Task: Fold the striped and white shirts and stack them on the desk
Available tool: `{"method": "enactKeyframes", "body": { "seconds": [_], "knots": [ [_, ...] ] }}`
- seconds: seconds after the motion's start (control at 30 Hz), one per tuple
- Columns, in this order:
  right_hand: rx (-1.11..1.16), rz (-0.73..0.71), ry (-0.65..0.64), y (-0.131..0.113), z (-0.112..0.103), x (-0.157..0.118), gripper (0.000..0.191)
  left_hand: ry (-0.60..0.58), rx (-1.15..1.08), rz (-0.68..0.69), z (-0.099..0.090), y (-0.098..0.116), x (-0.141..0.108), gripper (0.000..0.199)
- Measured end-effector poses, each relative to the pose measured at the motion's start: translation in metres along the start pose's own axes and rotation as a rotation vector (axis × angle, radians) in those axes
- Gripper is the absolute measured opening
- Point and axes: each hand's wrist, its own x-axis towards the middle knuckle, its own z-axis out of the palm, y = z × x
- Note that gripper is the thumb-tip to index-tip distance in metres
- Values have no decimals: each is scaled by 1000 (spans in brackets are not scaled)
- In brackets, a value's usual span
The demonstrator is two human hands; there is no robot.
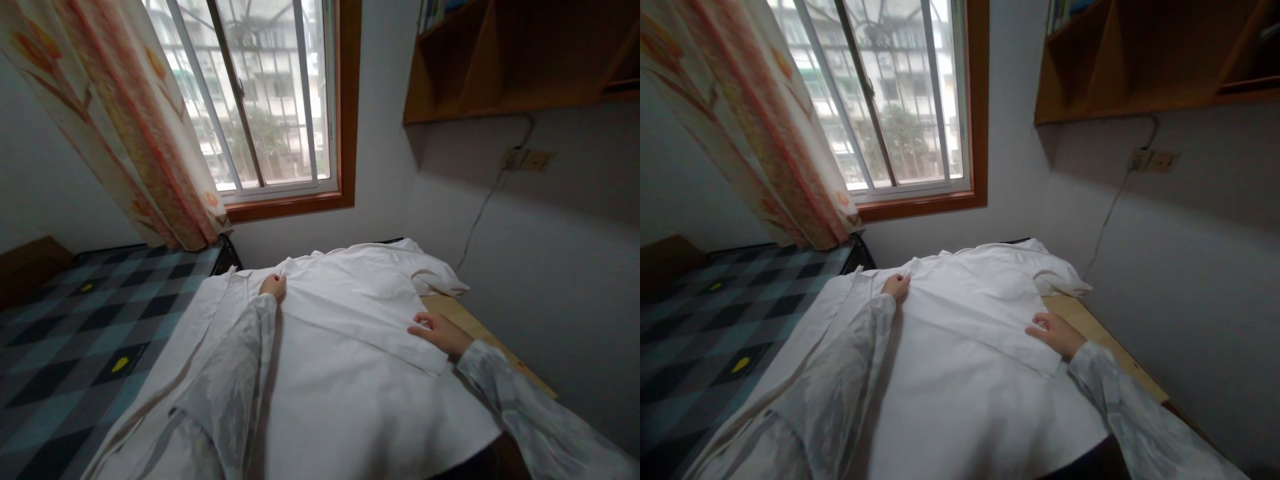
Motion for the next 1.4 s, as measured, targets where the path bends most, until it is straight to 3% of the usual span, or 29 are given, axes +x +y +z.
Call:
{"method": "enactKeyframes", "body": {
  "seconds": [0.2,0.33,0.4,0.47,0.57,0.63,0.7,0.8,0.97,1.17,1.27,1.4],
  "knots": [
    [-302,-2,47,8,0,-10,38,60,89,-21,9,2,-18,38],
    [-509,-67,148,-3,-2,-15,41,147,151,24,8,8,-33,57],
    [-548,-207,252,-18,3,-14,49,252,197,176,8,16,-42,66],
    [-514,-370,290,-38,15,-8,60,313,217,425,14,27,-54,67],
    [-429,-563,135,-70,46,9,72,178,192,845,33,40,-72,68],
    [-418,-564,17,-83,66,20,77,14,194,971,48,41,-80,69],
    [-419,-517,-64,-85,80,27,81,-73,191,906,58,36,-82,73],
    [-431,-461,-105,-71,87,24,84,-53,194,716,61,22,-73,77],
    [-462,-422,-69,-35,73,-1,83,63,256,483,50,4,-50,73],
    [-503,-392,-61,-8,58,-25,82,152,218,273,33,0,-30,69],
    [-468,-417,24,-3,60,-31,79,223,158,197,24,2,-24,62],
    [-322,-348,296,4,58,-29,59,153,50,79,15,7,-15,41]
  ]
}}
